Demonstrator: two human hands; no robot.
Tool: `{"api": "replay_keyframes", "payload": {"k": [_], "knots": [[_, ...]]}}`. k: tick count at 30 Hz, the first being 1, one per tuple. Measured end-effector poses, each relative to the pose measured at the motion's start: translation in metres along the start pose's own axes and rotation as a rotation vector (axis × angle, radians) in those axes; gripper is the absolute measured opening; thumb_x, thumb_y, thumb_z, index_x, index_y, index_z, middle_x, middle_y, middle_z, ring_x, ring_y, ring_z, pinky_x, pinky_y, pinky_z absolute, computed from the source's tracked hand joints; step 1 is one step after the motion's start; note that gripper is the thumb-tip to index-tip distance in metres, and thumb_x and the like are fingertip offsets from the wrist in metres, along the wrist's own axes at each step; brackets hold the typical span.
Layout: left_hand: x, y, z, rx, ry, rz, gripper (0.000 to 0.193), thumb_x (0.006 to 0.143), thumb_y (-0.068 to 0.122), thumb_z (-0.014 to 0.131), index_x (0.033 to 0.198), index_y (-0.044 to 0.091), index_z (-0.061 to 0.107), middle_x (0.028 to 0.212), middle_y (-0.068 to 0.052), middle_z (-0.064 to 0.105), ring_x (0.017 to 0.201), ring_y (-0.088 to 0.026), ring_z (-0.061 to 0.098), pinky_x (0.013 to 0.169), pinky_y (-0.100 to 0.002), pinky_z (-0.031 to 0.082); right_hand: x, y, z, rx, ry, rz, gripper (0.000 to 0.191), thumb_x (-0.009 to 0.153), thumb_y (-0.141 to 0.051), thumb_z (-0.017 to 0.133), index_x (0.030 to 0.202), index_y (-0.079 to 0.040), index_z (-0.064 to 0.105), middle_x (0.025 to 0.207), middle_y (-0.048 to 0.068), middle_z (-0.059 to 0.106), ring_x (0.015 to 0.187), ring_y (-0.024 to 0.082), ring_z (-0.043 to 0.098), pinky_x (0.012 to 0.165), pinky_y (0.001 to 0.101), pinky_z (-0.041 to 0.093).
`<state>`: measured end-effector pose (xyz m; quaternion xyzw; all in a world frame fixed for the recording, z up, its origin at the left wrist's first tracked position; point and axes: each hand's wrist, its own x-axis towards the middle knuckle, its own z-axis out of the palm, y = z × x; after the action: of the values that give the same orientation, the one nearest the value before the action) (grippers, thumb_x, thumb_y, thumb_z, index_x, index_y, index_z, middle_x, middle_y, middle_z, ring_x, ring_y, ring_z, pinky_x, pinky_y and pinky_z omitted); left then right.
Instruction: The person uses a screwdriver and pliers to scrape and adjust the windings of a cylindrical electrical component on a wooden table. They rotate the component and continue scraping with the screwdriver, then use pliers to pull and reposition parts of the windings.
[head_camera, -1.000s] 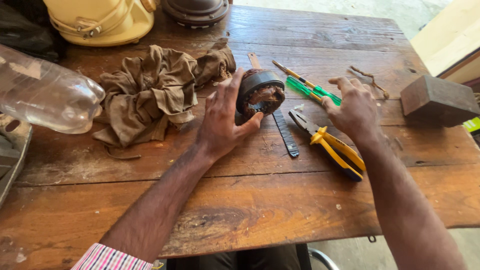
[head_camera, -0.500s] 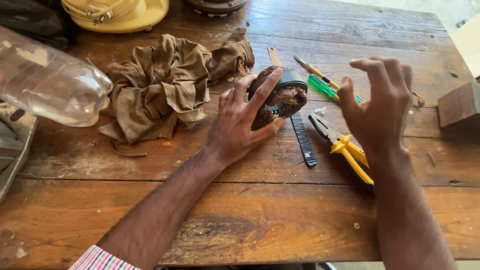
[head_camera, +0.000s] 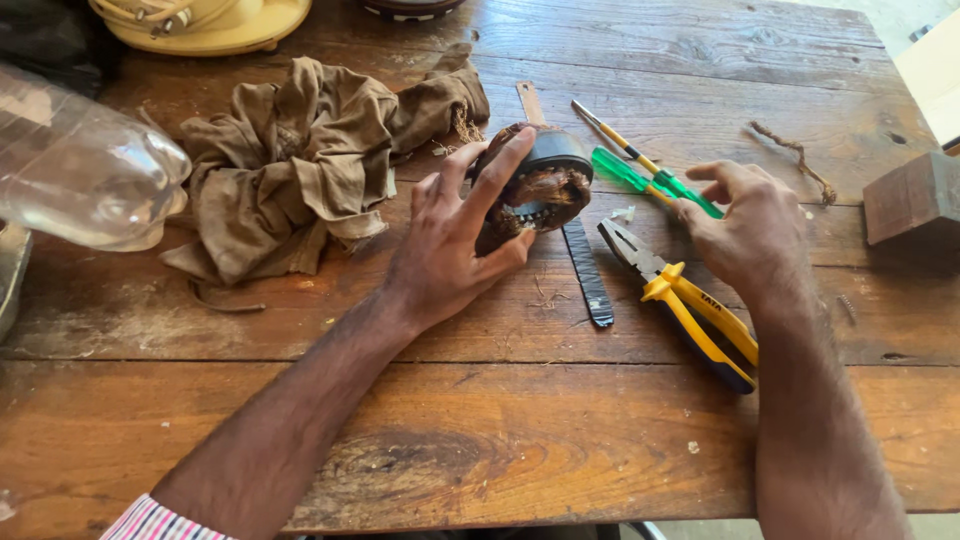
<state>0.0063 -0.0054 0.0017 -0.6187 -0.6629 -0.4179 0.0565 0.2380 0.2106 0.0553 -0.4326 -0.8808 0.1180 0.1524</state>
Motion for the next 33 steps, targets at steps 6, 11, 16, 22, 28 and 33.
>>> {"api": "replay_keyframes", "payload": {"k": [6, 11, 16, 22, 28, 33], "knots": [[0.0, 0.002, -0.004, -0.012, -0.019, -0.026, 0.085, 0.097, 0.044, 0.066, 0.166, 0.033, 0.017, 0.151, -0.022, 0.04, 0.13, -0.031, 0.057, 0.121, -0.063, 0.031, 0.001, 0.004, -0.005, 0.268, 0.28, -0.162, 0.023, 0.102, -0.012, 0.071, 0.121, 0.0, 0.074, 0.105, 0.022, 0.071, 0.082, 0.025, 0.071, 0.058, 0.0316, 0.06], [0.002, 0.0, 0.001, 0.038, -0.008, -0.001, 0.086, 0.098, 0.046, 0.068, 0.165, 0.035, 0.015, 0.15, -0.022, 0.038, 0.134, -0.035, 0.052, 0.11, -0.062, 0.036, -0.006, -0.008, -0.024, 0.58, 0.496, -0.315, 0.017, 0.107, -0.007, 0.062, 0.116, 0.005, 0.069, 0.108, 0.021, 0.069, 0.094, 0.023, 0.077, 0.075, 0.0301, 0.064], [0.002, 0.001, 0.003, 0.108, -0.01, 0.039, 0.08, 0.099, 0.043, 0.065, 0.164, 0.045, 0.017, 0.152, -0.025, 0.032, 0.124, -0.031, 0.052, 0.108, -0.053, 0.046, -0.017, -0.043, -0.05, 1.749, 0.514, 0.026, 0.025, 0.1, 0.003, 0.063, 0.121, 0.005, 0.049, 0.113, 0.023, 0.064, 0.096, 0.029, 0.075, 0.089, 0.0343, 0.07], [-0.001, 0.004, 0.003, 0.175, -0.001, 0.068, 0.078, 0.102, 0.041, 0.065, 0.164, 0.044, 0.017, 0.151, -0.023, 0.031, 0.127, -0.032, 0.048, 0.107, -0.054, 0.046, -0.066, -0.057, -0.056, 1.824, -0.02, 0.238, 0.041, 0.092, -0.002, 0.055, 0.133, -0.005, 0.057, 0.096, 0.018, 0.067, 0.064, 0.017, 0.065, 0.054, 0.0237, 0.055], [-0.002, 0.007, 0.004, 0.2, 0.02, 0.045, 0.088, 0.091, 0.039, 0.074, 0.162, 0.042, 0.021, 0.15, -0.022, 0.03, 0.13, -0.037, 0.045, 0.106, -0.059, 0.045, -0.153, -0.052, -0.032, 0.694, 0.089, -0.004, 0.037, 0.101, -0.016, 0.067, 0.138, -0.012, 0.066, 0.071, 0.006, 0.056, 0.054, 0.008, 0.046, 0.046, 0.0251, 0.036], [0.005, 0.012, 0.012, 0.126, 0.114, 0.055, 0.105, 0.076, 0.044, 0.092, 0.156, 0.038, 0.025, 0.144, -0.022, 0.033, 0.126, -0.038, 0.049, 0.103, -0.059, 0.048, -0.187, -0.057, -0.025, 0.396, 0.158, -0.231, 0.03, 0.097, -0.02, 0.072, 0.126, -0.012, 0.073, 0.094, 0.006, 0.077, 0.073, 0.011, 0.066, 0.068, 0.0288, 0.054]]}}
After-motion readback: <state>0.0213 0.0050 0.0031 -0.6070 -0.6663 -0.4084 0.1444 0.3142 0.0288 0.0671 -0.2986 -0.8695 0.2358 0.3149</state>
